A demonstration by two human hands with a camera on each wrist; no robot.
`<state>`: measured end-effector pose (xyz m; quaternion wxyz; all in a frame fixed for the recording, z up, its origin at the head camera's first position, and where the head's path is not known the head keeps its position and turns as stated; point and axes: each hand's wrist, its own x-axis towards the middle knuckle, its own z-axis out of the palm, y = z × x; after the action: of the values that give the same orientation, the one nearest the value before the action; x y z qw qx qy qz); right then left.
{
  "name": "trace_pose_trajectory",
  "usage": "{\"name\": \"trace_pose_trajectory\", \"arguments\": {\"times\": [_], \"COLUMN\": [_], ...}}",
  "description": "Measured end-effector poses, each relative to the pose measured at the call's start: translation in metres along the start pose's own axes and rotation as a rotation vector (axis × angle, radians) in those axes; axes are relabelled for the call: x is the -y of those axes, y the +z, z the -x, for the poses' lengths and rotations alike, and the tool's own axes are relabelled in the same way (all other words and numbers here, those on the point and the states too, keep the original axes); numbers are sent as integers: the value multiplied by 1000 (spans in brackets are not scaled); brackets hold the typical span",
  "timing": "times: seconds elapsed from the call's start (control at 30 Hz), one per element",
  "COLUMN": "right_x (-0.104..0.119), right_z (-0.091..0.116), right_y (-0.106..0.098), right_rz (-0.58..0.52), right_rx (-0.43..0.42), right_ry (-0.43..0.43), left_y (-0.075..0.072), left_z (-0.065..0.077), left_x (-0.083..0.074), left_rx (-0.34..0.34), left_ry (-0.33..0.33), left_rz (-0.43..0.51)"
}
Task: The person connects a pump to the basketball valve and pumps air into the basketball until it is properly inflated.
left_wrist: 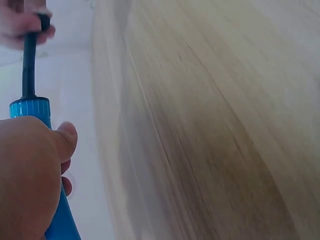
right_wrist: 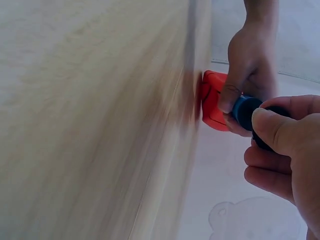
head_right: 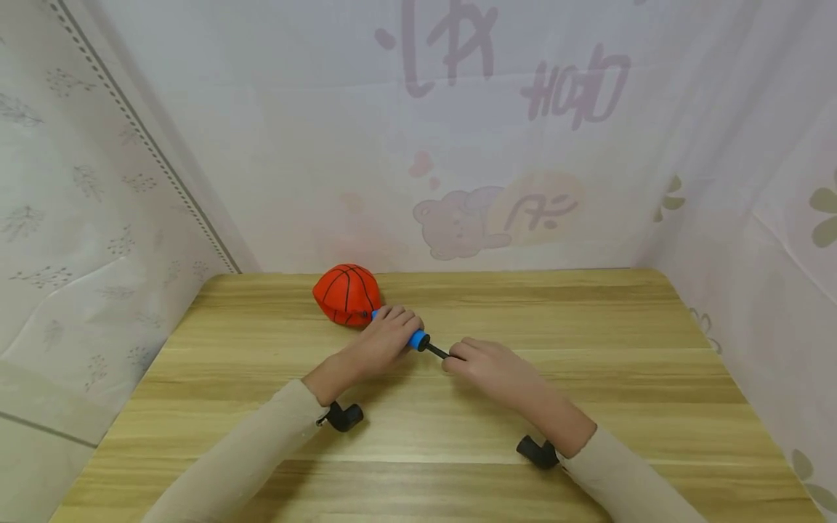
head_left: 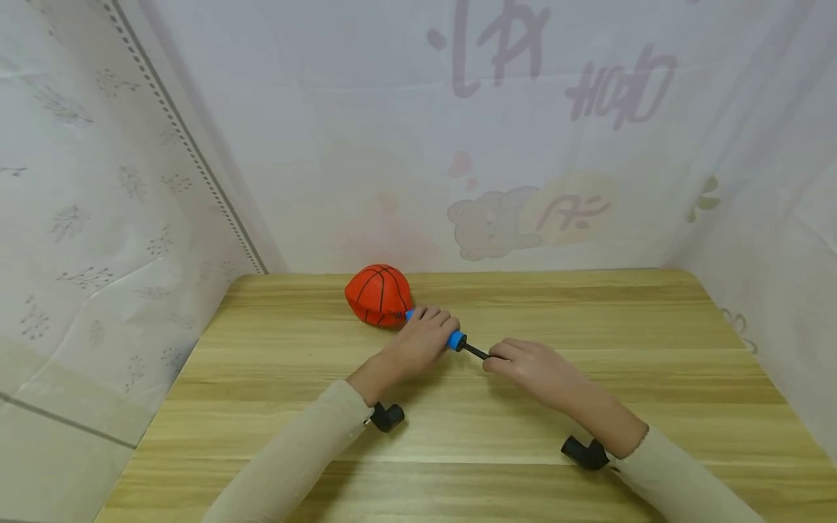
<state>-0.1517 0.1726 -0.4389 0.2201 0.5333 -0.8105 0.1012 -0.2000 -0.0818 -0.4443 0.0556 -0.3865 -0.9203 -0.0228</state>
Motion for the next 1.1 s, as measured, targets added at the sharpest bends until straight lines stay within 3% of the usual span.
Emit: {"name": "trace_pose_trajectory", "arguments": {"times": [0.27, 0.5, 0.77, 1.1], "right_x": [-4, -5, -2, 11], "right_z": [-19, -21, -7, 20], "right_y": [10, 13, 2, -18], "right_rz": [24, 41, 51, 17], "right_rx": [31, 34, 8, 25], "right_ry": [24, 1, -32, -20], "left_y": [0, 2, 2, 2], "left_z": [-2, -4, -3, -2], "left_x": [-4, 0, 5, 4], "left_rx": [-10, -21, -38, -10], "left_ry": [24, 47, 54, 56], "left_rz": [2, 19, 65, 92]}}
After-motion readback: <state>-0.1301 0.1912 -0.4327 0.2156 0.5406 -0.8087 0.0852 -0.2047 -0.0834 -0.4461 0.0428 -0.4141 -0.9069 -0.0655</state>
